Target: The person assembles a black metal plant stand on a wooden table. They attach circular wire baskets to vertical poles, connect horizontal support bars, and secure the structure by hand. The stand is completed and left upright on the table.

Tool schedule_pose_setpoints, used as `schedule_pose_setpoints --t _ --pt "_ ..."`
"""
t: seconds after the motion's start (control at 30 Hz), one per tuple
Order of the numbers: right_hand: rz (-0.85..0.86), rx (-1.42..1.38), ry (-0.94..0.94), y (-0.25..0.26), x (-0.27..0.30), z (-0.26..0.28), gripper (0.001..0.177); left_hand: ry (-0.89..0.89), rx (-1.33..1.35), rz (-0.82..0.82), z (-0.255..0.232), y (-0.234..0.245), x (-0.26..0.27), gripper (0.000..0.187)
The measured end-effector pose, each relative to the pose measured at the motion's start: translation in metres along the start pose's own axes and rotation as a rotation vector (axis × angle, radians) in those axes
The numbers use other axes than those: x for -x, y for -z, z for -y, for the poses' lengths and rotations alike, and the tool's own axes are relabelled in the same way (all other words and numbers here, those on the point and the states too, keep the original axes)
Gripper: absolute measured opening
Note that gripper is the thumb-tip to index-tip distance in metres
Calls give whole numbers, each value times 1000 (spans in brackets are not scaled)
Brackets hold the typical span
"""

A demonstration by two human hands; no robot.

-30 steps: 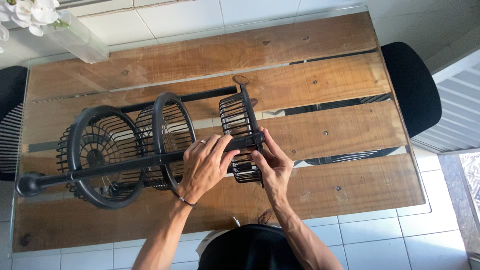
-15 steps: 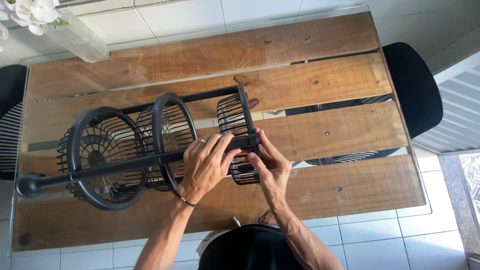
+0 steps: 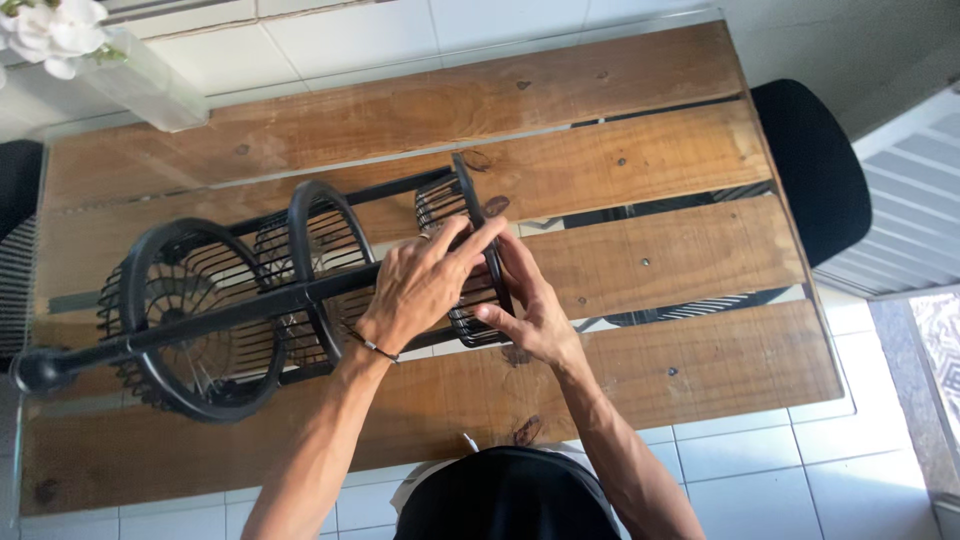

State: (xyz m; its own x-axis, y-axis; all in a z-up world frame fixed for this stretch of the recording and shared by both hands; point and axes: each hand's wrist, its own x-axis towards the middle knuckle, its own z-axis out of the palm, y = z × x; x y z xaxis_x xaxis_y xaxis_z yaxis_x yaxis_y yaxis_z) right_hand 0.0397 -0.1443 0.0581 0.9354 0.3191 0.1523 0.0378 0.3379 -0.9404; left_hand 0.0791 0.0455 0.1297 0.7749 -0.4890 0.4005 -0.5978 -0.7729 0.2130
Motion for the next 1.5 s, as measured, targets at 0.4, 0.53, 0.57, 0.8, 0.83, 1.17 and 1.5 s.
schedule_pose_setpoints --t 0.4,0.53,0.57,0.8,0.83,1.17,1.5 --pt "-241 6 -199 55 77 -131 79 99 71 24 42 25 -35 36" --pt "-323 -227 -208 36 68 -160 79 82 70 52 54 26 -47 34" --pt "-333 -339 -216 32 64 -164 79 99 89 77 56 24 -49 34" --pt "-342 -559 -141 15 56 -156 70 150 96 131 90 11 -64 30" --pt "-334 -553 -122 13 59 -153 68 155 90 139 96 10 -66 30" --pt "-480 -484 -177 -6 64 -123 60 250 63 196 126 -3 -84 26" --pt "-528 -511 -267 -18 59 -94 63 359 38 179 144 -27 -69 32"
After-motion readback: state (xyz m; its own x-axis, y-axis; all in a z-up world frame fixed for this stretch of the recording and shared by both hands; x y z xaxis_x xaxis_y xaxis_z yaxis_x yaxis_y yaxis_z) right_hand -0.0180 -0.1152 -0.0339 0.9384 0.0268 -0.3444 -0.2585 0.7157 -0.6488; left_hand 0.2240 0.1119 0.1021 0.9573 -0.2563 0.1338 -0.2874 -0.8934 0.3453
